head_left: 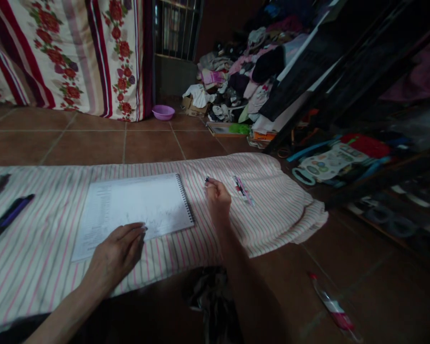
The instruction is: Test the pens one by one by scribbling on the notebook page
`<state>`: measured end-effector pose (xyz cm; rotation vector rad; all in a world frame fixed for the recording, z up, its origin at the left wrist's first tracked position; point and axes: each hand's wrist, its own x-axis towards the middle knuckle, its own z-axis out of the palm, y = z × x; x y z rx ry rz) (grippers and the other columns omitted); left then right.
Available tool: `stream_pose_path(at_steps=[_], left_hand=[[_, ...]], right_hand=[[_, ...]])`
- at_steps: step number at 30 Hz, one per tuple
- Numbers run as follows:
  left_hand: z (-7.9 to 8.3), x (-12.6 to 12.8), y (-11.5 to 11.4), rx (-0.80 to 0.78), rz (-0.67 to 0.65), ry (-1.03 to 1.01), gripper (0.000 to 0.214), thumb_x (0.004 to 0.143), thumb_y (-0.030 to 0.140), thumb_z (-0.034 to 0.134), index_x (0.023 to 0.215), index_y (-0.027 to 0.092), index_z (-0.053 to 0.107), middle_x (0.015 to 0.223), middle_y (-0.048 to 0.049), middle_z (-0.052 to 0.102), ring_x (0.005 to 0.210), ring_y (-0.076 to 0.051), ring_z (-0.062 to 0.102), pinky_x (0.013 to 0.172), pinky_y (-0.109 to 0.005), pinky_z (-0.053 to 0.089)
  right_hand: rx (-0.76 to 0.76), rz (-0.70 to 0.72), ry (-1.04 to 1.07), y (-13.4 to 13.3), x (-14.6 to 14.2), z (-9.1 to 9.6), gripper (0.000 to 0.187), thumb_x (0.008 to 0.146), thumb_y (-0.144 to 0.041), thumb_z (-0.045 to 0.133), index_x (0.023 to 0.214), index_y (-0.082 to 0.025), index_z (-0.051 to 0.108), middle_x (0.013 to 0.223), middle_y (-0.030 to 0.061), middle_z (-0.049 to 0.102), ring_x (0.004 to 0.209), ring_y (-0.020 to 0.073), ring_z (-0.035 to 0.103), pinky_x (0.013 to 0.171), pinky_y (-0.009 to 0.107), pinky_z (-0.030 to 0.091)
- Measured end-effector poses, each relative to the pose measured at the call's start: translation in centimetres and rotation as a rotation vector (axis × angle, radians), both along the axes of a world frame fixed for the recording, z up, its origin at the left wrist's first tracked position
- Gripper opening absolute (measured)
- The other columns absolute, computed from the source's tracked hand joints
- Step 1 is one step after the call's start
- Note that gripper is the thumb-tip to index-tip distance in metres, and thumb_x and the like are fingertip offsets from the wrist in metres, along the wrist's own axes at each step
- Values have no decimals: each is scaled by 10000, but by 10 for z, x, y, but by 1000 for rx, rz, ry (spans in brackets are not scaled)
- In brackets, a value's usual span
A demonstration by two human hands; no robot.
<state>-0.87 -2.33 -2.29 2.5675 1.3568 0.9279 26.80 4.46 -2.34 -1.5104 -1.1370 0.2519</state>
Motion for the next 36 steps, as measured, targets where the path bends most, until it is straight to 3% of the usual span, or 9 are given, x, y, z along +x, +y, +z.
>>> stream_pose_path(at_steps=[5,9,18,21,24,28,36], left_hand=[[7,-11,7,-77,138,-42,269,858,224,412,965,160,651,971,-86,656,884,-190,626,782,-317,536],[13,-33,17,-147,289,-31,266,840,160,423,978,173,650,956,-71,614,802,-164,613,731,-303,526],[24,-127,25,-24,750,23,256,822,227,461,927,174,688,1050,-110,603,981,-268,523,838,-413,463],[20,-159,20,-59,954,35,291,822,278,444,946,178,687,1092,-128,599,1000,-308,498,792,-437,469],[14,-183,17,-112,1125,48,348,822,280,419,1080,184,632,1091,-135,607,963,-312,519,733,-433,467],[5,-195,21,-210,1173,74,381,832,294,389,1119,168,607,988,-147,644,895,-302,553,674,-399,457],[7,-187,26,-260,1189,105,389,825,267,373,1131,180,598,1027,-156,626,961,-347,542,605,-412,452]], right_hand=[[10,335,-183,-14,-70,12,254,832,-270,437,963,-144,613,903,102,683,738,150,645,682,260,516],[68,494,-350,-16,-99,11,223,849,-273,442,949,-173,616,807,65,678,670,140,629,659,257,512],[119,571,-434,-9,-122,8,217,868,-266,431,936,-172,614,795,56,687,687,147,644,662,265,515],[107,571,-428,-8,-124,8,217,865,-276,435,936,-185,618,778,48,688,657,146,645,651,269,522],[93,574,-434,-6,-127,6,213,861,-281,442,934,-190,621,778,45,692,616,139,641,633,268,525],[99,579,-438,-1,-131,2,212,864,-284,439,923,-191,620,781,46,694,609,140,645,606,263,527],[96,599,-416,2,-135,1,195,861,-268,452,943,-185,608,786,44,694,628,135,654,622,256,532]])
